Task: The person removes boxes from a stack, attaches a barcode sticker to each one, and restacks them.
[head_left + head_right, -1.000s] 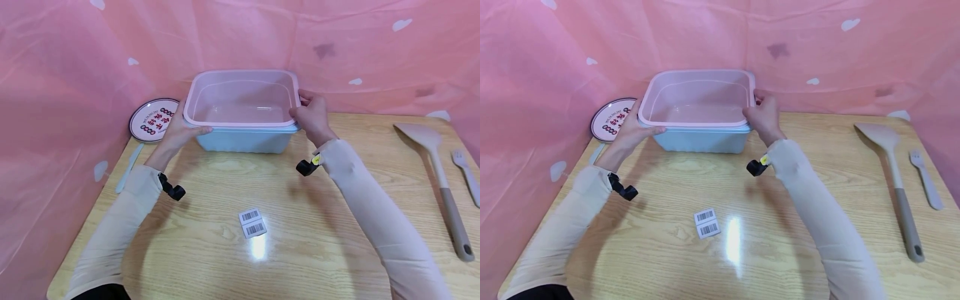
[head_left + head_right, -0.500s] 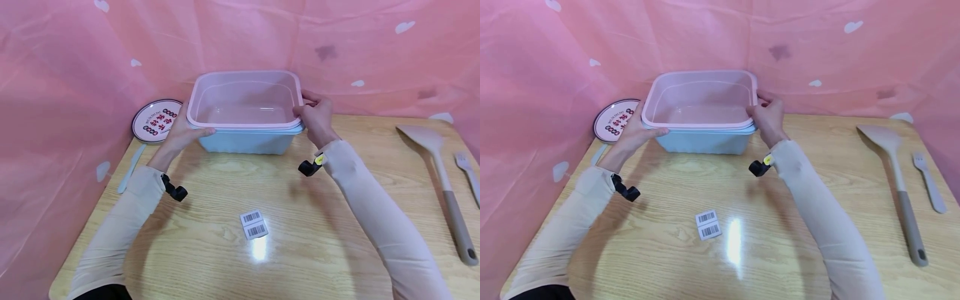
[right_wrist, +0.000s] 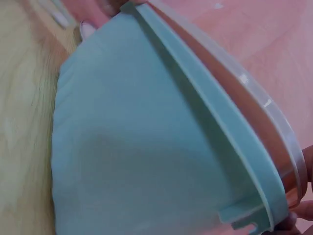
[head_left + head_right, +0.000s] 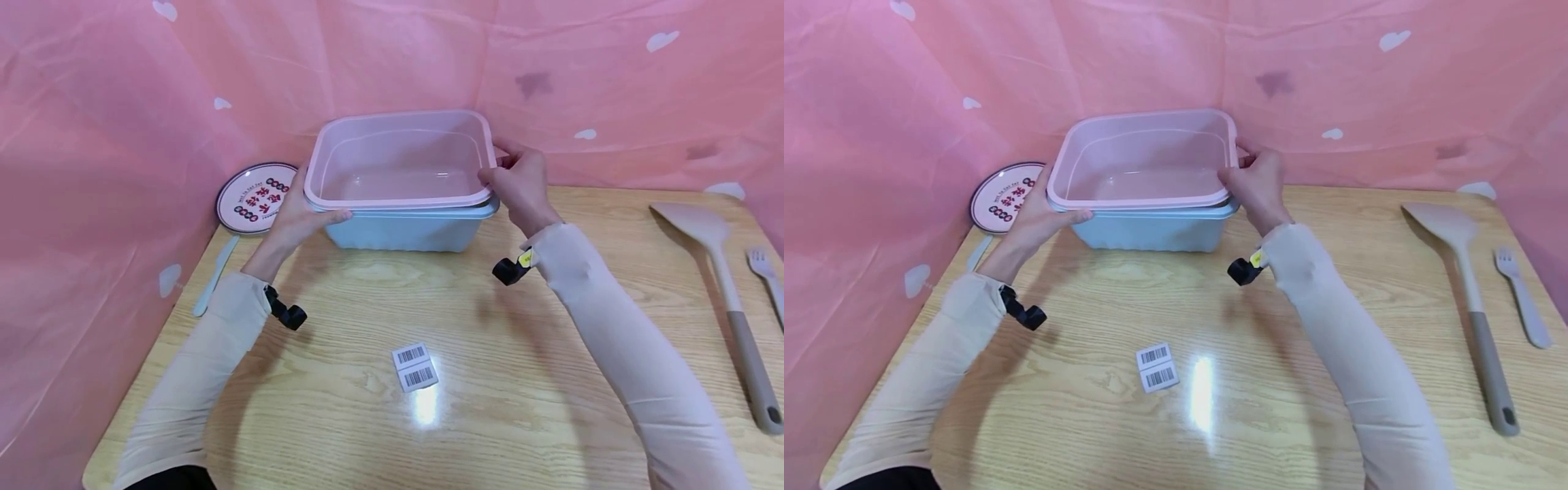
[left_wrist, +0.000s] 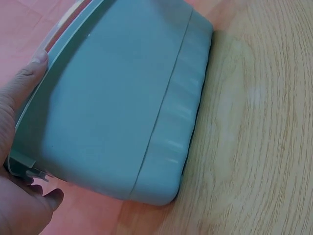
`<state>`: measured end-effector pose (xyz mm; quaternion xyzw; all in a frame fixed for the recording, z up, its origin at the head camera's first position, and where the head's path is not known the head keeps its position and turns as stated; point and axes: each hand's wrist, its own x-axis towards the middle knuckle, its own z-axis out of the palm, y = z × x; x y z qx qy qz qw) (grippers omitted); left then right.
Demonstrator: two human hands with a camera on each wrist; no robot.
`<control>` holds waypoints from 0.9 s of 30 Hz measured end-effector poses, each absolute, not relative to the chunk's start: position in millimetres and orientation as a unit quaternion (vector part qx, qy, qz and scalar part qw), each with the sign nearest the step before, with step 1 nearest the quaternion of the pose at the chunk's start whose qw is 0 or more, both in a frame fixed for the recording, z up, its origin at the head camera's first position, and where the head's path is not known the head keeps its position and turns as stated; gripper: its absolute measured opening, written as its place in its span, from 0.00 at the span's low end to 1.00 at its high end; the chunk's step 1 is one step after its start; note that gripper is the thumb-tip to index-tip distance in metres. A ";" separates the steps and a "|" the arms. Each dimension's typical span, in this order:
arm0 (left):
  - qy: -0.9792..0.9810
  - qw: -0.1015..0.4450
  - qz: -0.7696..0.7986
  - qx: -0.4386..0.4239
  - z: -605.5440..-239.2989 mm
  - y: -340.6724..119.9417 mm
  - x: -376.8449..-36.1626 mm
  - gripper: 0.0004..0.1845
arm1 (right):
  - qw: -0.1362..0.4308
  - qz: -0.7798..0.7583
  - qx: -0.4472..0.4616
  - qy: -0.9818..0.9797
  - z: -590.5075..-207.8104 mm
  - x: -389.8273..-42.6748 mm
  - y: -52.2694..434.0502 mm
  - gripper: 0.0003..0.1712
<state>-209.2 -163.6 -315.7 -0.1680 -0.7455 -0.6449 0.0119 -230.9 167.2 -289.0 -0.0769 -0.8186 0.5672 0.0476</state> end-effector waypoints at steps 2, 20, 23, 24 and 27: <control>-0.747 0.011 -0.644 -0.164 -316.1 -163.4 -208.8 0.54 | 0.059 0.520 -0.053 -0.850 -288.7 -230.6 169.1 0.33; -0.763 0.020 -0.625 -0.163 -314.5 -160.1 -208.1 0.54 | -0.004 0.439 0.035 -0.898 -275.0 -237.5 181.1 0.10; -0.761 0.020 -0.630 -0.152 -314.6 -158.2 -207.2 0.54 | -0.026 0.522 0.028 -0.852 -277.7 -240.2 180.7 0.08; -0.760 0.020 -0.632 -0.150 -314.7 -157.7 -207.1 0.54 | -0.030 0.548 0.024 -0.836 -279.0 -241.4 180.5 0.08; -0.753 0.021 -0.640 -0.152 -314.8 -156.6 -206.7 0.53 | -0.029 0.600 0.013 -0.800 -283.4 -243.8 180.0 0.09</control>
